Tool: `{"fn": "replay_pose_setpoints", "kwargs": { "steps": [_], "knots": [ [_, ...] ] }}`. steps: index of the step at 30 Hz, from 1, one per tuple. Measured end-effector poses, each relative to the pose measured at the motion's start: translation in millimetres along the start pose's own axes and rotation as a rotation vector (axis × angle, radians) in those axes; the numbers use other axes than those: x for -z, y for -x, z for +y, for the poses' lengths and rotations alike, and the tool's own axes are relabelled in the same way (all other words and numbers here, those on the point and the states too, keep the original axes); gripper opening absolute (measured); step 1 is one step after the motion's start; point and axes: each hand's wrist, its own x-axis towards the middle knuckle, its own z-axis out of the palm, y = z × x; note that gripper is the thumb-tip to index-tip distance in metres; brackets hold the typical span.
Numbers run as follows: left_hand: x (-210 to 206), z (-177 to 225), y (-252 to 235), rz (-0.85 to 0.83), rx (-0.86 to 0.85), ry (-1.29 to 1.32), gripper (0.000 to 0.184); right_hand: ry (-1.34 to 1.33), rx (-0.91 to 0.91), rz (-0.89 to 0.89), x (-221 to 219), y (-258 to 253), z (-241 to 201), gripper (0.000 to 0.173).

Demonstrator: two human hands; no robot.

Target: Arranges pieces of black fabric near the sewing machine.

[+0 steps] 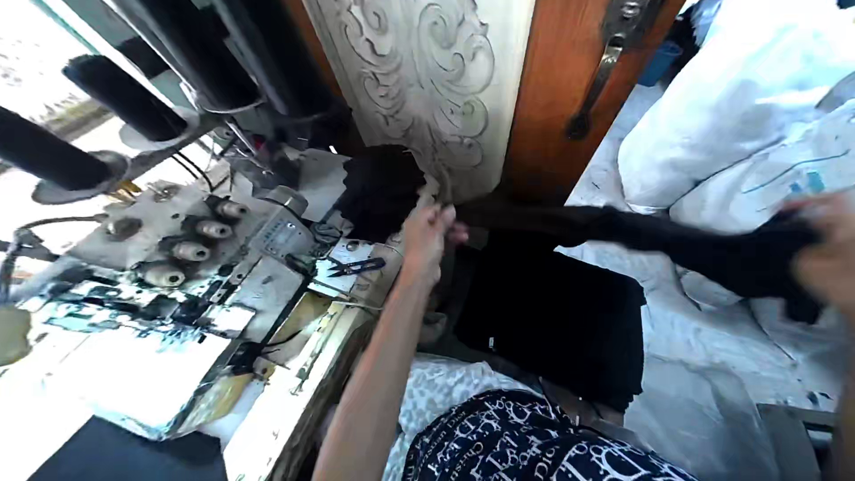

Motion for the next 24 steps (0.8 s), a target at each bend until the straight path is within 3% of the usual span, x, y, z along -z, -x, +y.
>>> {"fn": "replay_pose_setpoints", "kwargs": {
  "steps": [2,5,8,12,16,20,24],
  "knots": [
    [4.1,-63.0,11.0,-0.029,0.182,-0.068,0.027,0.104,-0.059,-0.363,-63.7,25.5,38.1,0.039],
    [18.6,-140.9,35.4,-0.016,0.442,-0.115,0.029,0.213,-0.181,-0.884,-153.8,75.1,58.8,0.039],
    [41.7,-179.5,68.8,0.075,0.610,-0.083,0.027,0.228,-0.151,-1.292,-192.0,85.0,55.0,0.034],
    [73.8,-184.9,110.4,0.222,0.626,0.045,0.027,0.374,-0.062,-1.090,-189.5,37.7,17.6,0.037],
    [94.5,-178.5,158.2,0.328,0.529,0.193,0.021,0.537,0.146,-0.999,-198.5,-7.1,-66.0,0.038],
    [105.1,-179.6,221.2,0.457,0.507,0.332,0.022,0.441,0.571,-1.065,-236.1,-1.5,-166.4,0.037],
    [111.4,-184.6,287.0,0.582,0.464,0.432,0.020,0.168,1.087,-1.077,-273.6,46.1,-264.2,0.032]
  ]
}}
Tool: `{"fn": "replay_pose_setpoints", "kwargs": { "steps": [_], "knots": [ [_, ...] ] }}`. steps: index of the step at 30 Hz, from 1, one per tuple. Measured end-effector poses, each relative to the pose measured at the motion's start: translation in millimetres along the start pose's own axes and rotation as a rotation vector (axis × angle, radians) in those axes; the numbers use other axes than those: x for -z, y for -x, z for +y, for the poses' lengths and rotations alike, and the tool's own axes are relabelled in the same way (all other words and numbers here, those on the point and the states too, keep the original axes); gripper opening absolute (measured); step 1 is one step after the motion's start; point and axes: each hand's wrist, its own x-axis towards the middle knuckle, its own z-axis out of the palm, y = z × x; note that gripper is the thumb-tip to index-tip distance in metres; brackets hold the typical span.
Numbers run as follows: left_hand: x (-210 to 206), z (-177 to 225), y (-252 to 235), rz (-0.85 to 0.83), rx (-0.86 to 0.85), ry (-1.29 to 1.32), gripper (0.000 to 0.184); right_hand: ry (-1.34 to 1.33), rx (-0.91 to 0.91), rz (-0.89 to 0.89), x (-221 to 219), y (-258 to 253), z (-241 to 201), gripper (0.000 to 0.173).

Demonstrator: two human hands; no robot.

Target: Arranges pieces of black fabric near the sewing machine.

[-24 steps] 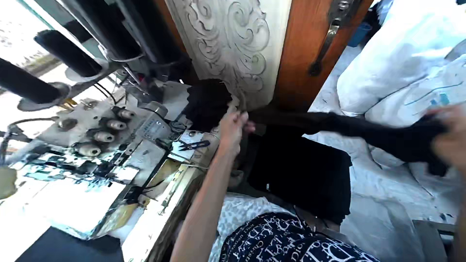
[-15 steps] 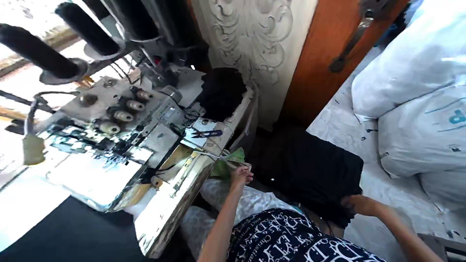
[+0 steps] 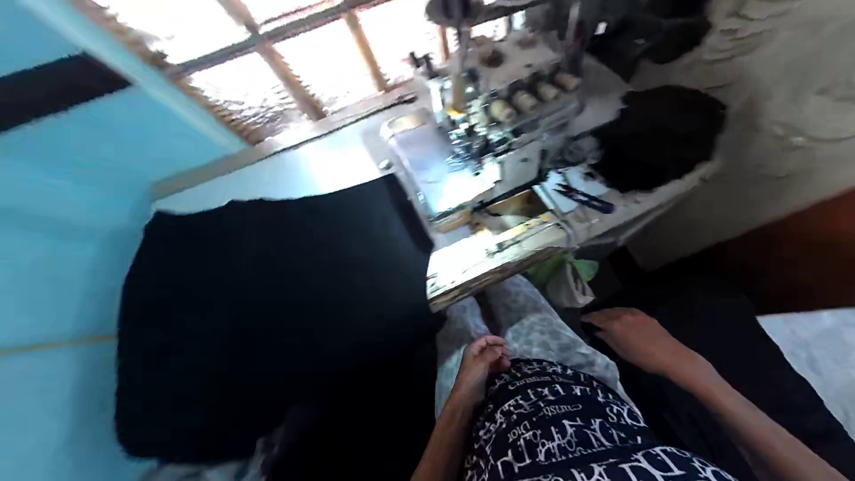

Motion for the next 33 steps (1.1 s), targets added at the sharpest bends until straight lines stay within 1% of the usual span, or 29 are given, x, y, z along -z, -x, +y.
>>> {"fn": "replay_pose_setpoints", "kwargs": {
  "steps": [2,4,6,8,10,11,12,13,14,16,18,22,25,27,29,31,33],
  "knots": [
    [15.5,-5.1,19.9,0.058,-0.014,0.060,0.019,0.005,0.241,0.033,-0.5,-36.2,-40.5,0.029],
    [24.7,-4.0,36.2,0.127,-0.042,0.087,0.018,0.020,0.430,0.024,-1.5,-64.4,-80.6,0.027],
    [28.2,5.1,51.3,0.217,-0.133,-0.022,0.017,0.052,0.554,-0.017,-5.6,-84.0,-112.7,0.026],
    [31.0,15.2,62.2,0.367,-0.357,-0.294,0.019,0.092,0.628,-0.070,-11.1,-94.3,-134.4,0.025],
    [35.8,28.5,64.2,0.561,-0.648,-0.628,0.018,0.117,0.658,-0.111,-15.9,-97.5,-144.5,0.024],
    [38.4,37.6,62.5,0.664,-0.764,-0.772,0.016,0.120,0.655,-0.139,-17.4,-97.5,-146.3,0.025],
    [41.3,46.7,59.6,0.752,-0.844,-0.891,0.015,0.122,0.650,-0.152,-19.1,-97.0,-146.0,0.024],
    [44.0,54.8,56.0,0.815,-0.881,-0.989,0.018,0.118,0.643,-0.158,-20.6,-96.0,-144.2,0.024],
    [46.1,61.6,51.7,0.846,-0.881,-1.070,0.023,0.112,0.626,-0.179,-20.8,-94.8,-141.9,0.024],
    [50.0,69.6,41.0,0.855,-0.825,-1.209,0.031,0.100,0.577,-0.227,-19.2,-91.3,-136.7,0.026],
    [52.8,73.4,32.1,0.840,-0.789,-1.269,0.028,0.089,0.535,-0.245,-18.8,-88.0,-131.9,0.027],
    [57.3,74.1,24.4,0.831,-0.845,-1.275,0.009,0.052,0.525,-0.235,-20.7,-84.5,-126.8,0.026],
    [58.5,69.4,23.1,0.835,-0.883,-1.283,0.007,0.012,0.557,-0.249,-21.0,-86.3,-129.1,0.026],
    [59.1,67.7,24.4,0.841,-0.896,-1.280,0.008,-0.010,0.603,-0.222,-21.8,-88.4,-132.2,0.026],
    [59.9,65.7,25.4,0.832,-0.917,-1.287,0.014,-0.020,0.630,-0.185,-20.6,-91.6,-136.3,0.025],
    [61.4,61.3,23.6,0.835,-0.962,-1.319,0.017,-0.027,0.610,-0.182,-19.0,-96.4,-139.4,0.025],
    [65.1,55.7,18.9,0.862,-1.021,-1.345,0.008,-0.081,0.532,-0.188,-23.1,-106.5,-138.6,0.029]
  ]
}}
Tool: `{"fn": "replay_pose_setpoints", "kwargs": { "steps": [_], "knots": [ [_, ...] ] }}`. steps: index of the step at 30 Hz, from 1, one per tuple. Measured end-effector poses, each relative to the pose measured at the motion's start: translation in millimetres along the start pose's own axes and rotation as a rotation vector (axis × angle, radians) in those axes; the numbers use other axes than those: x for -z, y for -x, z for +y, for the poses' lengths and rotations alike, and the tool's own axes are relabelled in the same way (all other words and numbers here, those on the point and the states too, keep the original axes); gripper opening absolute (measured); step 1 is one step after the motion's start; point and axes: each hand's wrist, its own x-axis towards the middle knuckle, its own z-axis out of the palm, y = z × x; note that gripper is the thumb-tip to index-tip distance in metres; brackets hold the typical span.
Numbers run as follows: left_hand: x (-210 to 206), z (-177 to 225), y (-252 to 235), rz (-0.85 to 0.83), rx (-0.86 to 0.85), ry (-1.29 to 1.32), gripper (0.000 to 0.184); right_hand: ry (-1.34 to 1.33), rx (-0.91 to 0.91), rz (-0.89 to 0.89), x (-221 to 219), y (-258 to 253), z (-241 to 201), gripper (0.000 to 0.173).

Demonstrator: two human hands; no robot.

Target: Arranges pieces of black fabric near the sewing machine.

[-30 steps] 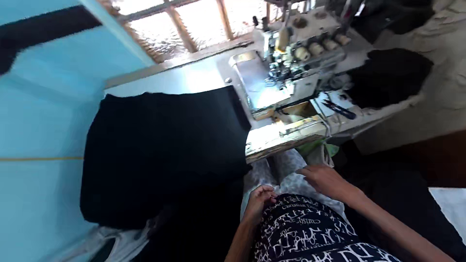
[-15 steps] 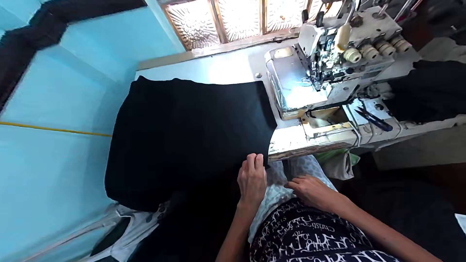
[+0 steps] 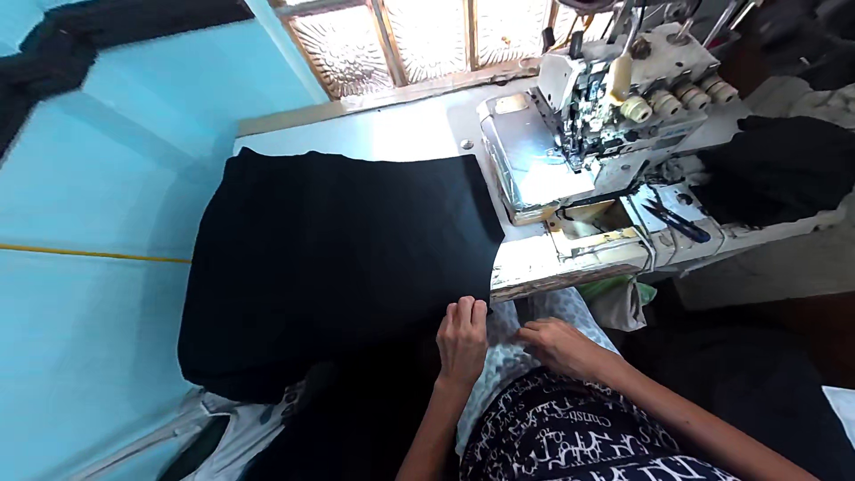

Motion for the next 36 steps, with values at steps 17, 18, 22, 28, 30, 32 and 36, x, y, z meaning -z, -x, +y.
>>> {"fn": "replay_pose_setpoints", "kwargs": {
  "steps": [17,18,22,28,30,32,36],
  "knots": [
    [37.3,21.8,50.3,-0.163,0.209,0.245,0.017,-1.259,-0.165,-0.035,-29.0,-39.2,-21.5,0.020],
    [42.4,23.6,52.5,-0.161,0.219,0.241,0.018,-1.303,-0.175,-0.042,-26.6,-36.5,-25.6,0.021],
    [66.3,23.7,53.2,-0.228,0.261,0.278,0.024,-1.337,-0.192,-0.039,-19.4,-32.0,-39.1,0.021],
    [76.1,16.2,49.8,-0.306,0.236,0.267,0.020,-1.244,-0.145,-0.043,-15.5,-28.0,-46.9,0.020],
    [69.6,14.7,49.7,-0.290,0.213,0.230,0.012,-1.198,-0.141,-0.045,-16.3,-26.8,-46.5,0.020],
    [63.5,12.4,50.3,-0.274,0.194,0.228,0.004,-1.181,-0.135,-0.036,-16.5,-25.2,-45.9,0.021],
    [57.4,10.1,53.4,-0.280,0.202,0.262,0.002,-1.173,-0.122,-0.017,-19.5,-22.2,-42.4,0.019]
  ]
}}
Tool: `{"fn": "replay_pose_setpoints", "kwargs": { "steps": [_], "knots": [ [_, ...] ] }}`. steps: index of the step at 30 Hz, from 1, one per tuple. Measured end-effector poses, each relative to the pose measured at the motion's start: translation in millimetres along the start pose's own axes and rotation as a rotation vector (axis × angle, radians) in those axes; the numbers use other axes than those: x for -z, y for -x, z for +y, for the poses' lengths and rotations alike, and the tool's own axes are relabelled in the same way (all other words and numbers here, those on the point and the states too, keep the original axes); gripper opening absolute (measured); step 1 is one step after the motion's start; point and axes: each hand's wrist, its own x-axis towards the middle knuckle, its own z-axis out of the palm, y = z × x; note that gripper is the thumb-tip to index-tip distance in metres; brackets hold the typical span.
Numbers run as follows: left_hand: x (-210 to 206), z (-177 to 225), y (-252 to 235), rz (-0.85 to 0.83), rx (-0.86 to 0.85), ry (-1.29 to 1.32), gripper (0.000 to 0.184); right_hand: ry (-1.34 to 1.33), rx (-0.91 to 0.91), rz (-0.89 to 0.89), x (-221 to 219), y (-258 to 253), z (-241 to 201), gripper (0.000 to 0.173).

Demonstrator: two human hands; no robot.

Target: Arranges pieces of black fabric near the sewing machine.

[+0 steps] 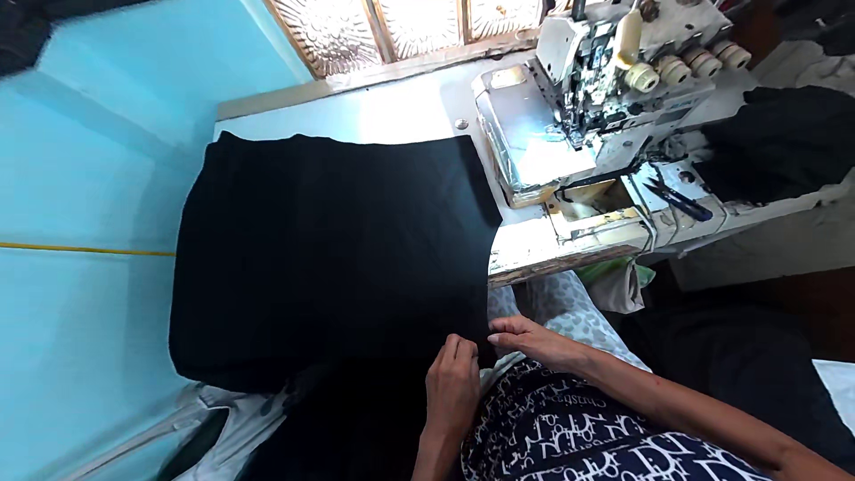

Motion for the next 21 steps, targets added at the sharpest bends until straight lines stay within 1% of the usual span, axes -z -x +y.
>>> {"fn": "replay_pose_setpoints", "kwargs": {
  "steps": [3,5,8,10,11,12,13,14,15,16,18,19,21],
  "knots": [
    [-1.5,-4.0,1.3,-0.053,0.027,0.043,0.003,-0.063,-0.026,0.002,3.9,0.8,6.5,0.020],
    [2.9,-4.1,2.2,-0.088,0.038,0.107,0.003,-0.074,-0.054,0.070,5.8,3.3,7.0,0.023],
    [33.5,2.4,3.6,-0.117,0.001,0.351,0.004,0.058,-0.042,0.246,14.5,8.1,4.1,0.035],
    [49.5,-5.5,1.4,-0.142,-0.043,0.586,0.010,0.122,-0.025,0.353,24.2,9.3,5.1,0.033],
    [50.2,-14.5,-1.1,-0.161,-0.042,0.625,0.011,0.143,-0.008,0.396,27.1,8.5,6.1,0.032],
    [46.6,-23.6,-3.3,-0.169,-0.025,0.555,0.007,0.168,0.020,0.424,28.1,7.5,7.1,0.030],
    [41.8,-28.9,-4.8,-0.177,0.005,0.419,0.004,0.202,0.058,0.438,26.6,7.0,7.8,0.028],
    [40.1,-30.2,-6.1,-0.189,0.021,0.327,0.004,0.252,0.109,0.438,23.6,7.8,7.5,0.026],
    [44.0,-29.8,-7.4,-0.190,-0.006,0.324,0.004,0.316,0.177,0.430,19.6,8.9,6.3,0.024],
    [52.0,-29.0,-8.2,-0.182,-0.063,0.410,0.006,0.378,0.264,0.411,14.9,10.7,6.0,0.022],
    [66.4,-28.7,-11.8,-0.197,-0.166,0.651,0.014,0.492,0.466,0.332,6.2,13.1,8.3,0.021],
    [68.5,-30.9,-14.2,-0.183,-0.177,0.681,0.015,0.546,0.547,0.264,2.3,11.3,7.9,0.024],
    [68.1,-35.5,-14.8,-0.106,-0.138,0.586,0.011,0.615,0.646,0.125,-7.8,3.6,0.5,0.041]
  ]
}}
